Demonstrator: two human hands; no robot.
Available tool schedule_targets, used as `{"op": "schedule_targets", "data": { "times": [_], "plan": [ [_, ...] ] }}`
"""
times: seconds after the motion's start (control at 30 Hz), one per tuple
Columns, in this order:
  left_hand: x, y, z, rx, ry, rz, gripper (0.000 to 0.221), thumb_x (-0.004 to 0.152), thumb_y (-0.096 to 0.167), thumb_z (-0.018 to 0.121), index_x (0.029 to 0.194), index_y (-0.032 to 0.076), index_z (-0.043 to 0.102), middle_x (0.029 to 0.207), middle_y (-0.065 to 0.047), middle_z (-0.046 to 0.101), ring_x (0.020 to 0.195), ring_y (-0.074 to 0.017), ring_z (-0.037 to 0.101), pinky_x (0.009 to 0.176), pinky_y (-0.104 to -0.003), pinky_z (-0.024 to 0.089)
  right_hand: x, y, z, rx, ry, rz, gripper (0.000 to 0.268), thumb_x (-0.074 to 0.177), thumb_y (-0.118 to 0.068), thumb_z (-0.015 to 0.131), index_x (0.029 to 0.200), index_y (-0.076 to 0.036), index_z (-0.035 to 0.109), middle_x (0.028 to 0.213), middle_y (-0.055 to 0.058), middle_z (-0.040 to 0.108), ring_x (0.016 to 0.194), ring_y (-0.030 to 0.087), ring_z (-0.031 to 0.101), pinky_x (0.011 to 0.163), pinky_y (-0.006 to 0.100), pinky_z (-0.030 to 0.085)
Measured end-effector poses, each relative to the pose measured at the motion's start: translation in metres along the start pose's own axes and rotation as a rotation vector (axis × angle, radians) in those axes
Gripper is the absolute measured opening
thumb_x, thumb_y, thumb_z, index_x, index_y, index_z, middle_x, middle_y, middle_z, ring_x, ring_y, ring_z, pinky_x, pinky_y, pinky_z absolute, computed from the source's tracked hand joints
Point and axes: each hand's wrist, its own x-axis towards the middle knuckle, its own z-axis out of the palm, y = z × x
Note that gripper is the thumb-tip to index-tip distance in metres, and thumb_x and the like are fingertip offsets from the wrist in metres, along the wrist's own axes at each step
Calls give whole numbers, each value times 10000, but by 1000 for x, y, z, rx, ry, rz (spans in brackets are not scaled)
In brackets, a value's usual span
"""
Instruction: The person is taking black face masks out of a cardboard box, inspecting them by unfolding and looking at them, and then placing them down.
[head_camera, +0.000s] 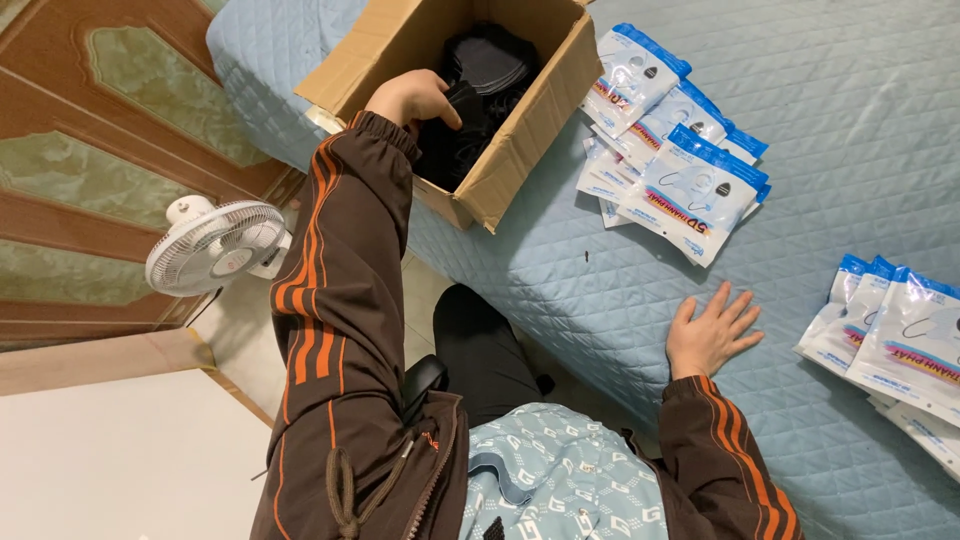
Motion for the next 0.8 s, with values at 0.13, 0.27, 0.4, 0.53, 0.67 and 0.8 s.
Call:
{"op": "schedule_targets", "data": {
  "times": [0.13, 0.27, 0.4, 0.53, 0.67, 0.8],
  "plan": [
    [2, -14, -13, -57, 97, 28, 771, 925, 208, 747, 1575, 103, 345, 1560, -157, 421, 1223, -474, 570, 909, -501, 574, 1, 1, 0, 6, -10, 8, 680, 1045, -424, 346, 1615, -54, 367, 1669, 283, 239, 1520, 488, 136, 1150, 708, 18],
    [-1, -29, -30, -119, 297, 153, 775, 890, 210, 755, 1548, 57, 374, 1560, -152, 439, 1380, -368, 475, 1064, -472, 477, 1, 0, 2, -7, 3, 4, 680, 1044, -419, 351, 1611, -44, 371, 1668, 289, 242, 1519, 491, 146, 1151, 710, 33],
    [-18, -38, -32, -152, 581, 397, 245, 852, 156, 711, 818, 169, 469, 723, 8, 441, 616, -147, 382, 549, -340, 283, 0, 1, 1, -15, 7, 3, 675, 1043, -415, 352, 1605, -44, 383, 1662, 292, 258, 1512, 494, 163, 1146, 712, 45],
    [-38, -33, -27, -79, 745, 400, 261, 791, 222, 653, 766, 185, 396, 686, 28, 402, 640, -148, 345, 556, -360, 237, 0, 0, 1, -14, 26, -8, 670, 1048, -414, 357, 1601, -38, 392, 1659, 295, 267, 1511, 490, 169, 1141, 711, 53],
    [-87, -17, -18, -144, 920, 718, 277, 787, 167, 597, 1062, 156, 629, 740, 26, 557, 570, -145, 370, 506, -352, 275, 1, -1, 0, -8, 21, 1, 664, 1042, -417, 359, 1595, -52, 395, 1657, 284, 269, 1509, 491, 170, 1144, 712, 47],
    [-133, 4, 4, -265, 744, 803, 148, 835, 216, 615, 868, 129, 499, 745, 12, 451, 675, -127, 411, 579, -337, 316, 1, 1, 3, -17, 37, 4, 661, 1029, -424, 375, 1587, -72, 408, 1644, 272, 305, 1508, 481, 184, 1145, 714, 54]
  ]
}}
